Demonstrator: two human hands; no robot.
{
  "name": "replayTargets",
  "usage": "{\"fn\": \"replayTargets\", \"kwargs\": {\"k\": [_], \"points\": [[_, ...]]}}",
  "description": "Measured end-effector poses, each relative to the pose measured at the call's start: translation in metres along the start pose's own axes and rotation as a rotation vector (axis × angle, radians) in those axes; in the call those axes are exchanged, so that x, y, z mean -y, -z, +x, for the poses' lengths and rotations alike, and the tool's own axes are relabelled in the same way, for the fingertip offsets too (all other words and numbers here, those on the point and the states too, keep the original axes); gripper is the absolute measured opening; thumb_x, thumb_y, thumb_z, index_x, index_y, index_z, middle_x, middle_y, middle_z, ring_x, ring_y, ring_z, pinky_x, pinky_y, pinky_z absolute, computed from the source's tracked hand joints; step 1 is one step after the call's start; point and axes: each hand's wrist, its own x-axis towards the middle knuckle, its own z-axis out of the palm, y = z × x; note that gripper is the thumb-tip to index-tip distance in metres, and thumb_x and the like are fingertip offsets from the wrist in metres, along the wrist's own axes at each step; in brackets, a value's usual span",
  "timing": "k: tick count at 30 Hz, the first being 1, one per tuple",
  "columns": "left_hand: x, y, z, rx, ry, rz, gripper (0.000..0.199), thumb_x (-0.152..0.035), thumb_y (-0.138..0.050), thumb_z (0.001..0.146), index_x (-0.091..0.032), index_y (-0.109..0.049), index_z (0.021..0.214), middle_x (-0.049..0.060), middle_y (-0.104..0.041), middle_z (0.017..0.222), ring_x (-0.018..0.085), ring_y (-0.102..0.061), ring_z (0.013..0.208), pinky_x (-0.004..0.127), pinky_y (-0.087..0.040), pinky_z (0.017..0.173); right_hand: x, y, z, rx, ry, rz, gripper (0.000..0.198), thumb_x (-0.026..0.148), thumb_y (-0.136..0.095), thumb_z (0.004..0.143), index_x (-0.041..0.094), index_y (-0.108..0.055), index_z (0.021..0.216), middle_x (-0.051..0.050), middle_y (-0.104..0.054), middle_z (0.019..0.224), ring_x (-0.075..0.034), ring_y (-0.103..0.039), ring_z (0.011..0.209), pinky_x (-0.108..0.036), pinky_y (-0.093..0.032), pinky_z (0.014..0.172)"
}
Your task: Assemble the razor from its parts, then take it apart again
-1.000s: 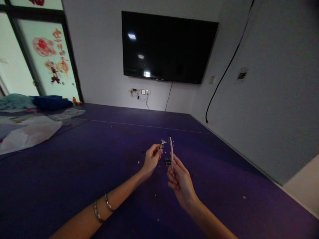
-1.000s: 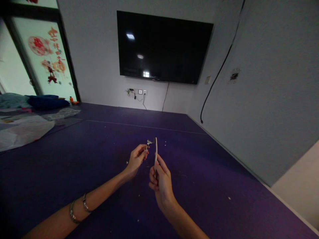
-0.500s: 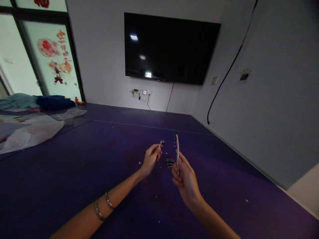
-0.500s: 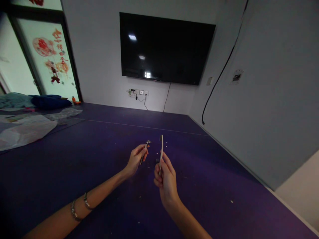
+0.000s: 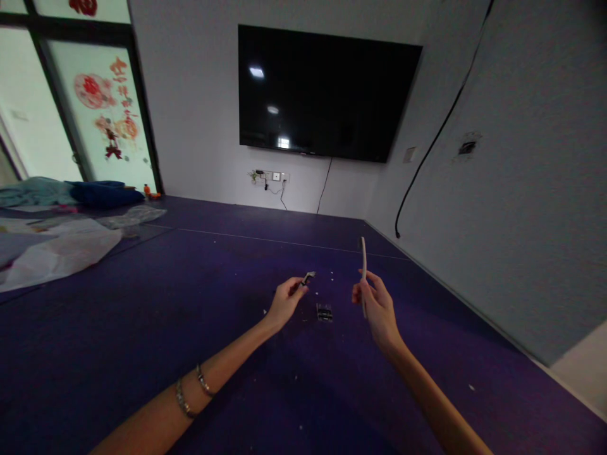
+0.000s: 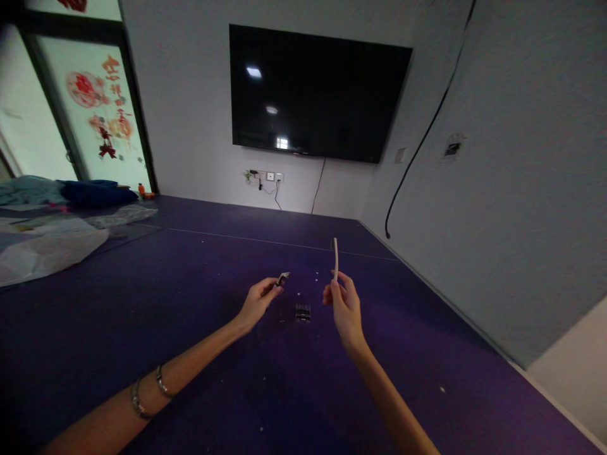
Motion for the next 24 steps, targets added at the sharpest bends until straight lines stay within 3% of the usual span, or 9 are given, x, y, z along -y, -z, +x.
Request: {"fn": "replayTargets", "kwargs": {"k": [4, 10, 15, 24], "points": [[-0.001, 0.003, 0.001, 0.017, -0.02, 0.037, 0.021, -0.03, -0.057, 0.076, -0.015, -0.066, 0.089, 0.007, -0.067, 0.087, 0.019, -0.058, 0.084, 0.032, -0.042, 0.079, -0.012, 0.02, 0.018, 0.123, 0.042, -0.158, 0.037, 0.044, -0.062, 0.071, 0.018, -0.059, 0.098, -0.001, -0.06, 0.068, -0.013, -0.053, 0.06, -0.028, -0.042, 0.061], [0.005, 0.007, 0.002, 0.125, -0.037, 0.019, 0.023, -0.031, -0.05, 0.081, -0.014, -0.06, 0.095, 0.009, -0.066, 0.093, 0.017, -0.062, 0.08, 0.031, -0.045, 0.077, -0.009, 0.039, 0.03, 0.246, 0.125, -0.388, 0.03, 0.04, -0.059, 0.074, 0.02, -0.065, 0.095, -0.004, -0.064, 0.076, -0.016, -0.055, 0.066, -0.032, -0.042, 0.068], [0.006, 0.008, 0.0, 0.179, -0.086, 0.068, 0.022, -0.029, -0.044, 0.086, -0.015, -0.057, 0.095, 0.009, -0.065, 0.092, 0.016, -0.063, 0.079, 0.031, -0.046, 0.077, 0.005, 0.037, 0.026, 0.396, 0.229, -0.489, 0.025, 0.035, -0.057, 0.076, 0.024, -0.068, 0.096, -0.006, -0.065, 0.086, -0.021, -0.057, 0.079, -0.034, -0.041, 0.076], [-0.007, 0.01, -0.004, 0.213, -0.258, 0.287, 0.024, -0.022, -0.039, 0.088, -0.018, -0.061, 0.097, 0.008, -0.066, 0.095, 0.018, -0.061, 0.09, 0.03, -0.043, 0.083, 0.021, 0.029, 0.018, 0.561, 0.42, -0.611, 0.028, 0.026, -0.047, 0.085, 0.028, -0.064, 0.107, -0.006, -0.065, 0.089, -0.02, -0.059, 0.081, -0.034, -0.043, 0.075]]}}
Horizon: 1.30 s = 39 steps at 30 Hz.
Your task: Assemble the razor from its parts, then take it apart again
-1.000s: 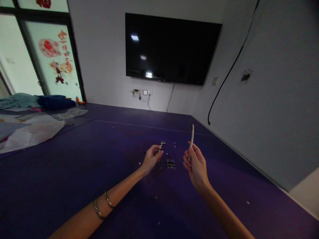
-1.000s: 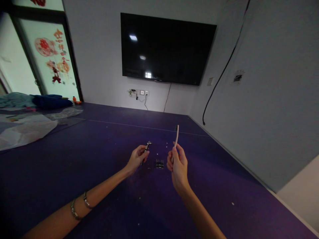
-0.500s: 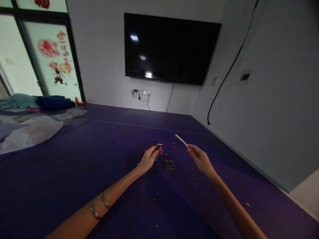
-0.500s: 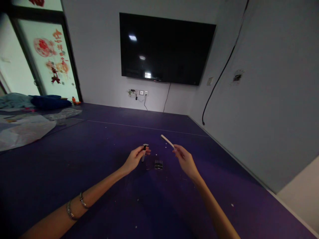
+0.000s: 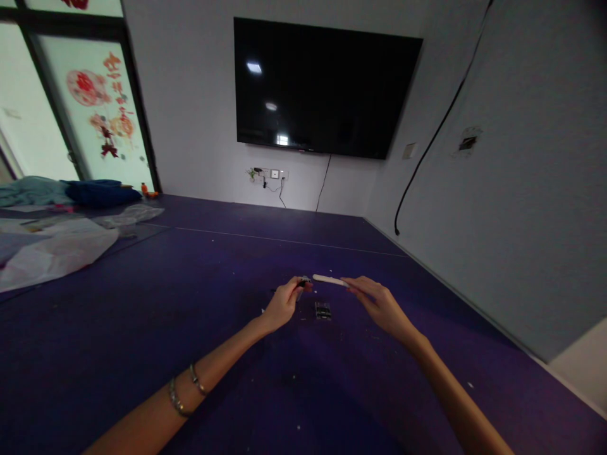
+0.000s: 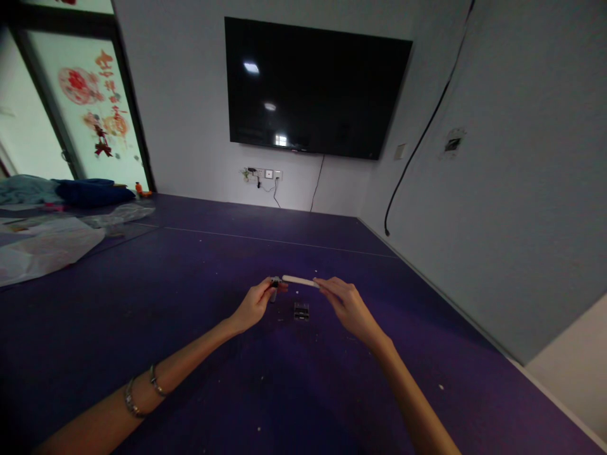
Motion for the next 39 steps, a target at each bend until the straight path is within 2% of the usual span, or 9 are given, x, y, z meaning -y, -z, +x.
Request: {"fn": "replayTargets", "kwargs": {"k": [10, 14, 19, 24, 27, 31, 36, 39], "points": [[-0.007, 0.004, 0.001, 0.063, -0.05, 0.14, 0.024, -0.019, -0.034, 0.09, -0.015, -0.057, 0.095, 0.007, -0.063, 0.091, 0.015, -0.059, 0.086, 0.028, -0.042, 0.08, -0.009, 0.003, -0.001, 0.067, 0.108, -0.134, 0.033, 0.026, -0.041, 0.09, 0.025, -0.057, 0.118, -0.007, -0.064, 0.093, -0.018, -0.06, 0.087, -0.031, -0.046, 0.078], [-0.007, 0.003, 0.0, 0.062, -0.06, 0.121, 0.024, -0.019, -0.033, 0.09, -0.015, -0.057, 0.094, 0.007, -0.062, 0.092, 0.016, -0.058, 0.087, 0.028, -0.041, 0.08, -0.008, 0.004, -0.001, 0.046, 0.093, -0.14, 0.032, 0.026, -0.041, 0.09, 0.025, -0.057, 0.118, -0.007, -0.064, 0.094, -0.017, -0.06, 0.088, -0.031, -0.046, 0.079], [-0.012, 0.003, -0.001, 0.075, -0.031, 0.067, 0.022, -0.019, -0.035, 0.089, -0.015, -0.057, 0.09, 0.006, -0.062, 0.084, 0.015, -0.058, 0.079, 0.027, -0.041, 0.076, -0.008, 0.001, -0.001, 0.065, 0.102, -0.147, 0.032, 0.026, -0.042, 0.09, 0.025, -0.057, 0.118, -0.007, -0.064, 0.096, -0.017, -0.06, 0.088, -0.03, -0.046, 0.078], [-0.017, 0.0, 0.001, 0.023, 0.095, -0.201, 0.019, -0.027, -0.041, 0.087, -0.014, -0.054, 0.088, 0.006, -0.06, 0.079, 0.014, -0.058, 0.068, 0.026, -0.043, 0.065, -0.016, 0.003, -0.002, 0.001, 0.053, -0.133, 0.031, 0.029, -0.043, 0.089, 0.023, -0.061, 0.113, -0.008, -0.064, 0.095, -0.018, -0.06, 0.086, -0.031, -0.047, 0.077], [-0.016, -0.008, 0.0, 0.032, 0.23, -0.467, 0.021, -0.033, -0.047, 0.084, -0.013, -0.052, 0.087, 0.004, -0.059, 0.072, 0.013, -0.056, 0.057, 0.025, -0.043, 0.055, -0.009, -0.001, -0.001, -0.058, 0.019, -0.103, 0.03, 0.03, -0.046, 0.087, 0.021, -0.063, 0.11, -0.008, -0.064, 0.095, -0.018, -0.06, 0.086, -0.03, -0.047, 0.076], [-0.018, -0.019, -0.003, 0.047, 0.357, -0.782, 0.022, -0.035, -0.053, 0.079, -0.014, -0.05, 0.084, 0.0, -0.053, 0.062, 0.01, -0.049, 0.047, 0.026, -0.044, 0.051, 0.004, -0.009, -0.001, -0.073, 0.013, -0.063, 0.03, 0.03, -0.049, 0.086, 0.022, -0.062, 0.111, -0.007, -0.065, 0.092, -0.017, -0.06, 0.082, -0.028, -0.046, 0.073], [-0.027, -0.02, -0.003, 0.025, 0.437, -0.972, 0.015, -0.028, -0.054, 0.079, -0.014, -0.051, 0.082, -0.003, -0.043, 0.056, 0.007, -0.039, 0.044, 0.022, -0.038, 0.045, -0.003, -0.007, -0.002, -0.013, 0.017, -0.04, 0.029, 0.031, -0.049, 0.086, 0.021, -0.064, 0.109, -0.007, -0.065, 0.089, -0.017, -0.059, 0.08, -0.028, -0.046, 0.072], [-0.029, -0.017, -0.002, 0.015, 0.473, -1.022, 0.013, -0.026, -0.053, 0.08, -0.013, -0.052, 0.08, -0.004, -0.041, 0.056, 0.006, -0.037, 0.044, 0.019, -0.033, 0.043, -0.008, -0.006, -0.002, -0.025, -0.011, -0.054, 0.029, 0.031, -0.049, 0.086, 0.02, -0.064, 0.108, -0.007, -0.065, 0.086, -0.016, -0.059, 0.078, -0.027, -0.046, 0.069]]}}
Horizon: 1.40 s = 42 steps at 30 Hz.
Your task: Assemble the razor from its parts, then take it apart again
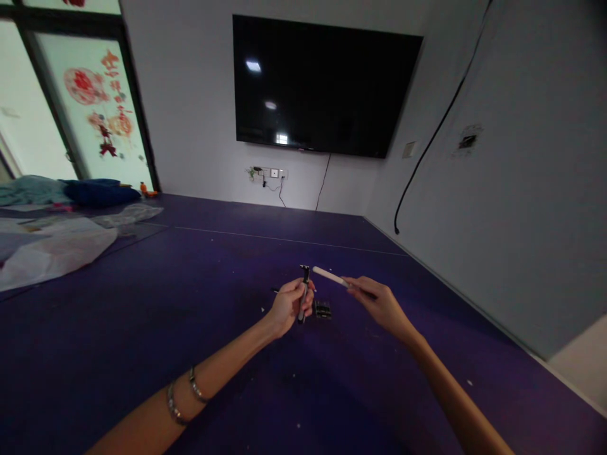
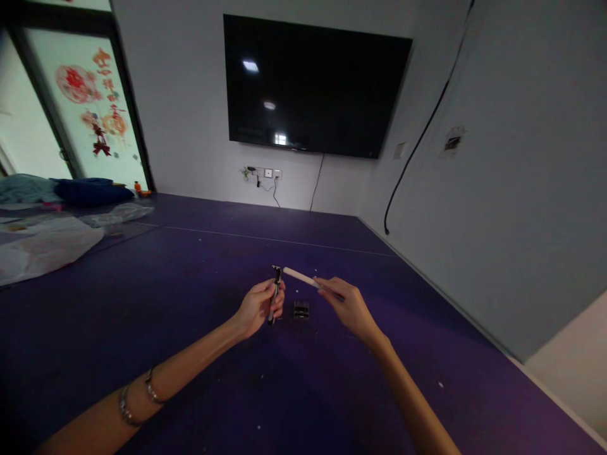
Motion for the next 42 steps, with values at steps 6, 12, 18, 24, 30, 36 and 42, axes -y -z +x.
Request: {"fn": "replayTargets", "kwargs": {"k": [6, 12, 18, 24, 30, 36, 42], "points": [[0.007, 0.003, -0.001, 0.033, 0.068, -0.008, 0.013, -0.025, -0.052, 0.079, -0.012, -0.052, 0.079, -0.004, -0.039, 0.053, 0.004, -0.029, 0.039, 0.017, -0.023, 0.038, 0.006, -0.009, 0.0, -0.034, -0.014, 0.029, 0.031, 0.032, -0.047, 0.086, 0.02, -0.063, 0.11, -0.008, -0.065, 0.088, -0.016, -0.059, 0.079, -0.027, -0.046, 0.071], [0.009, 0.003, -0.003, 0.018, 0.089, -0.012, 0.014, -0.026, -0.052, 0.079, -0.012, -0.052, 0.079, -0.005, -0.037, 0.052, 0.002, -0.024, 0.038, 0.016, -0.018, 0.037, -0.008, -0.006, -0.002, 0.052, -0.011, 0.052, 0.031, 0.034, -0.05, 0.085, 0.02, -0.064, 0.108, -0.006, -0.064, 0.083, -0.015, -0.057, 0.074, -0.026, -0.045, 0.067], [0.012, 0.003, -0.003, -0.03, 0.091, -0.032, 0.013, -0.024, -0.051, 0.079, -0.012, -0.052, 0.078, -0.005, -0.037, 0.052, 0.002, -0.024, 0.038, 0.015, -0.016, 0.036, -0.005, -0.008, -0.002, 0.006, -0.035, 0.066, 0.031, 0.036, -0.05, 0.084, 0.02, -0.065, 0.107, -0.006, -0.064, 0.083, -0.016, -0.057, 0.074, -0.027, -0.045, 0.067], [0.008, 0.003, -0.003, -0.021, 0.065, -0.022, 0.013, -0.025, -0.052, 0.079, -0.012, -0.052, 0.078, -0.006, -0.036, 0.051, 0.003, -0.025, 0.038, 0.015, -0.018, 0.037, -0.009, -0.011, -0.003, 0.027, -0.032, 0.082, 0.031, 0.035, -0.05, 0.084, 0.02, -0.065, 0.107, -0.006, -0.065, 0.083, -0.016, -0.058, 0.074, -0.027, -0.046, 0.066], [0.009, 0.003, -0.002, -0.067, 0.05, -0.004, 0.012, -0.024, -0.052, 0.078, -0.012, -0.051, 0.076, -0.005, -0.037, 0.05, 0.002, -0.024, 0.037, 0.015, -0.016, 0.036, -0.012, -0.012, -0.004, -0.022, -0.047, 0.075, 0.031, 0.034, -0.05, 0.084, 0.019, -0.064, 0.107, -0.006, -0.065, 0.085, -0.016, -0.058, 0.075, -0.027, -0.046, 0.067], [0.01, 0.001, -0.002, -0.068, 0.06, 0.014, 0.015, -0.027, -0.052, 0.078, -0.012, -0.051, 0.076, -0.006, -0.036, 0.05, 0.002, -0.024, 0.037, 0.015, -0.015, 0.035, -0.011, -0.018, -0.005, 0.011, -0.037, 0.079, 0.033, 0.036, -0.048, 0.085, 0.019, -0.064, 0.108, -0.006, -0.065, 0.082, -0.016, -0.058, 0.073, -0.027, -0.046, 0.065], [0.006, 0.006, 0.001, -0.114, -0.003, 0.046, 0.015, -0.028, -0.052, 0.078, -0.013, -0.05, 0.076, -0.007, -0.036, 0.05, 0.002, -0.023, 0.036, 0.015, -0.016, 0.035, -0.014, -0.014, -0.005, -0.02, -0.04, 0.049, 0.031, 0.035, -0.048, 0.085, 0.02, -0.065, 0.106, -0.007, -0.065, 0.085, -0.017, -0.059, 0.076, -0.028, -0.046, 0.067]]}}
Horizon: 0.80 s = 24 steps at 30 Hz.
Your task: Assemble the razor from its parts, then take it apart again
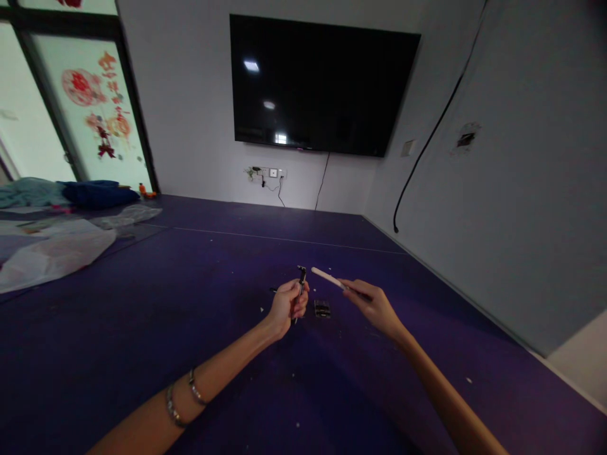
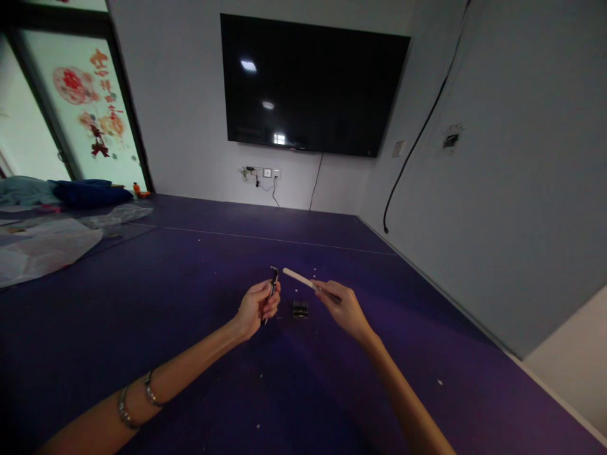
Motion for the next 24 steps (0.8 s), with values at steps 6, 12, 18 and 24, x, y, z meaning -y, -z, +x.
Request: {"fn": "replayTargets", "kwargs": {"k": [6, 12, 18, 24], "points": [[0.006, -0.001, 0.0, 0.001, -0.002, 0.155, 0.023, -0.037, -0.053, 0.078, -0.014, -0.05, 0.075, -0.007, -0.036, 0.05, 0.002, -0.023, 0.035, 0.015, -0.015, 0.034, 0.014, -0.003, 0.002, -0.014, 0.021, -0.007, 0.031, 0.035, -0.047, 0.085, 0.019, -0.065, 0.106, -0.008, -0.066, 0.084, -0.016, -0.059, 0.072, -0.027, -0.046, 0.065], [0.002, 0.0, 0.0, -0.005, -0.093, 0.23, 0.027, -0.041, -0.053, 0.077, -0.015, -0.049, 0.075, -0.008, -0.037, 0.051, 0.002, -0.023, 0.036, 0.015, -0.016, 0.034, 0.004, 0.003, 0.0, -0.008, 0.012, 0.005, 0.03, 0.035, -0.049, 0.084, 0.019, -0.066, 0.104, -0.007, -0.065, 0.083, -0.016, -0.058, 0.072, -0.027, -0.045, 0.063], [0.006, -0.001, -0.001, 0.006, -0.05, 0.213, 0.025, -0.039, -0.053, 0.078, -0.014, -0.05, 0.076, -0.007, -0.037, 0.05, 0.002, -0.023, 0.035, 0.015, -0.015, 0.034, 0.005, -0.001, 0.0, -0.035, 0.023, 0.002, 0.032, 0.036, -0.049, 0.085, 0.019, -0.065, 0.106, -0.007, -0.065, 0.082, -0.017, -0.058, 0.074, -0.028, -0.046, 0.064], [0.002, -0.008, -0.007, 0.093, 0.099, -0.073, 0.012, -0.024, -0.05, 0.079, -0.012, -0.051, 0.076, -0.006, -0.034, 0.05, 0.002, -0.021, 0.036, 0.015, -0.013, 0.034, -0.004, -0.001, -0.001, -0.022, 0.016, 0.04, 0.03, 0.036, -0.051, 0.083, 0.02, -0.066, 0.103, -0.006, -0.064, 0.08, -0.016, -0.058, 0.072, -0.027, -0.046, 0.063]]}}
